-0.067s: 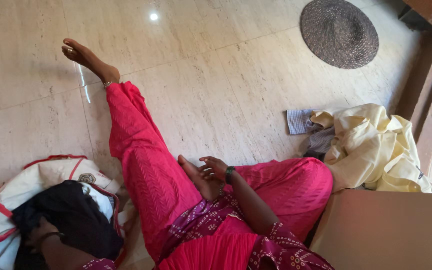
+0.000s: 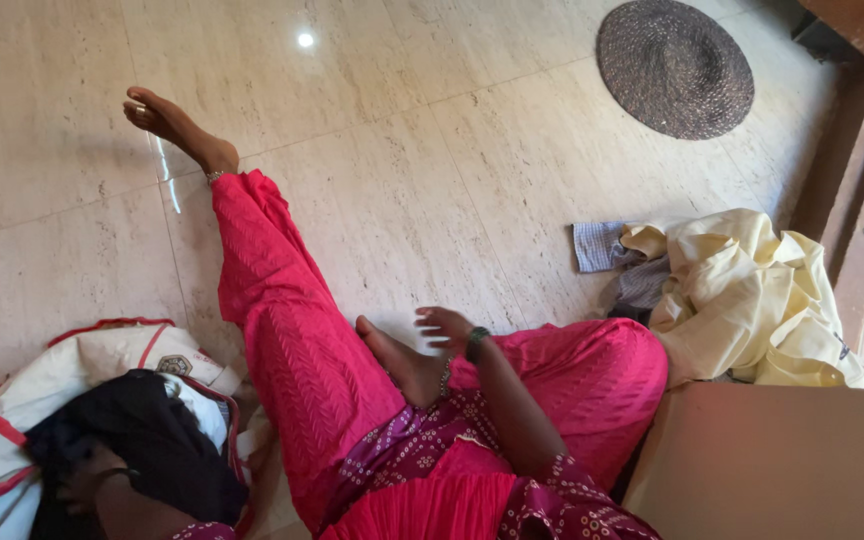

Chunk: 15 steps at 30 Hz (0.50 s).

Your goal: The person buttons and folds a shirt while sitting on the floor.

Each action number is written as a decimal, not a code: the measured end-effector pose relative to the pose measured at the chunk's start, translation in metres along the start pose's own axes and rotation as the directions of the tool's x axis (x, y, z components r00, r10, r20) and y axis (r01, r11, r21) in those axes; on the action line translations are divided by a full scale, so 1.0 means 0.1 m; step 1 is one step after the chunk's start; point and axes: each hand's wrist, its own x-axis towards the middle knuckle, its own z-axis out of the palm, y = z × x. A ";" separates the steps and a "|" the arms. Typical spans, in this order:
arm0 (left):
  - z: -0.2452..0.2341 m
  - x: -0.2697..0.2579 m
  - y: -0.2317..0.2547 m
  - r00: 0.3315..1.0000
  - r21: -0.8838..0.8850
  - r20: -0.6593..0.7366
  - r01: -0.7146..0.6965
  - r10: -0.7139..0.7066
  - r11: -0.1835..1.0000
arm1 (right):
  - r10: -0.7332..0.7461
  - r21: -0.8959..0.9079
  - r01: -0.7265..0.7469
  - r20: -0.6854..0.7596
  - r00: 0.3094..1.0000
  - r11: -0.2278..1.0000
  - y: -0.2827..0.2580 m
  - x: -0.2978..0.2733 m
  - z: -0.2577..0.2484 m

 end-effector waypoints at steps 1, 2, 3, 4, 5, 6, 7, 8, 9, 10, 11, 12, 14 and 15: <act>0.04 -0.03 0.03 0.996 0.017 -0.087 -0.025 0.026 1.000 | -0.071 0.023 0.076 -0.167 0.983 0.997 -0.16 -0.18 -0.23; 0.06 -0.08 0.09 0.995 0.058 -0.092 -0.019 0.025 0.998 | -0.176 0.077 0.203 -0.264 0.948 0.976 -0.38 -0.37 -0.55; 0.05 -0.19 0.14 0.995 0.106 -0.095 -0.014 0.024 0.994 | -0.370 0.135 0.417 -0.275 0.887 0.899 -0.56 -0.60 -0.91; -0.01 -0.30 0.18 0.995 0.153 -0.099 -0.008 0.023 0.988 | -0.455 0.020 0.515 -0.437 0.776 0.857 -0.69 -0.89 -1.31; -0.09 -0.41 0.23 0.990 0.148 -0.133 -0.036 0.056 0.988 | -0.527 -0.039 0.623 -0.577 0.624 0.781 -0.89 -1.12 -1.69; -0.18 -0.52 0.26 0.982 0.143 -0.167 -0.065 0.089 0.988 | -0.709 -0.498 0.533 -0.624 0.327 0.684 -1.02 -1.37 -2.02; -0.25 -0.62 0.30 0.972 0.140 -0.199 -0.096 0.123 0.986 | -0.708 -0.669 0.284 -0.704 0.056 0.687 -1.06 -1.67 -2.30; -0.28 -0.72 0.33 0.972 0.138 -0.185 -0.118 0.143 0.983 | -0.654 -0.615 -0.240 -0.743 -0.143 0.751 -1.08 -1.91 -2.52; -0.29 -0.81 0.33 0.972 0.139 -0.172 -0.137 0.160 0.981 | -0.738 -0.616 -0.411 -0.511 -0.441 0.672 -1.07 -2.10 -2.67; -0.29 -0.86 0.32 0.971 0.139 -0.158 -0.156 0.178 0.978 | -0.629 -0.504 -0.382 -0.551 -0.549 0.774 -1.01 -2.27 -2.77; -0.26 -0.89 0.33 0.953 0.136 -0.223 -0.176 0.204 0.975 | -0.477 -0.384 -0.290 -0.612 -0.630 0.876 -0.92 -2.37 -2.81; -0.19 -0.91 0.35 0.930 0.134 -0.287 -0.197 0.228 0.971 | -0.303 -0.270 -0.161 -0.652 -0.695 0.949 -0.83 -2.44 -2.82; -0.09 -0.91 0.32 0.911 0.084 -0.361 -0.179 0.198 0.980 | -0.149 -0.154 -0.053 -0.723 -0.674 0.987 -0.67 -2.51 -2.81; 0.02 -0.93 0.33 0.918 0.030 -0.370 -0.141 0.142 0.989 | -0.063 -0.091 0.010 -0.754 -0.653 0.996 -0.66 -2.50 -2.81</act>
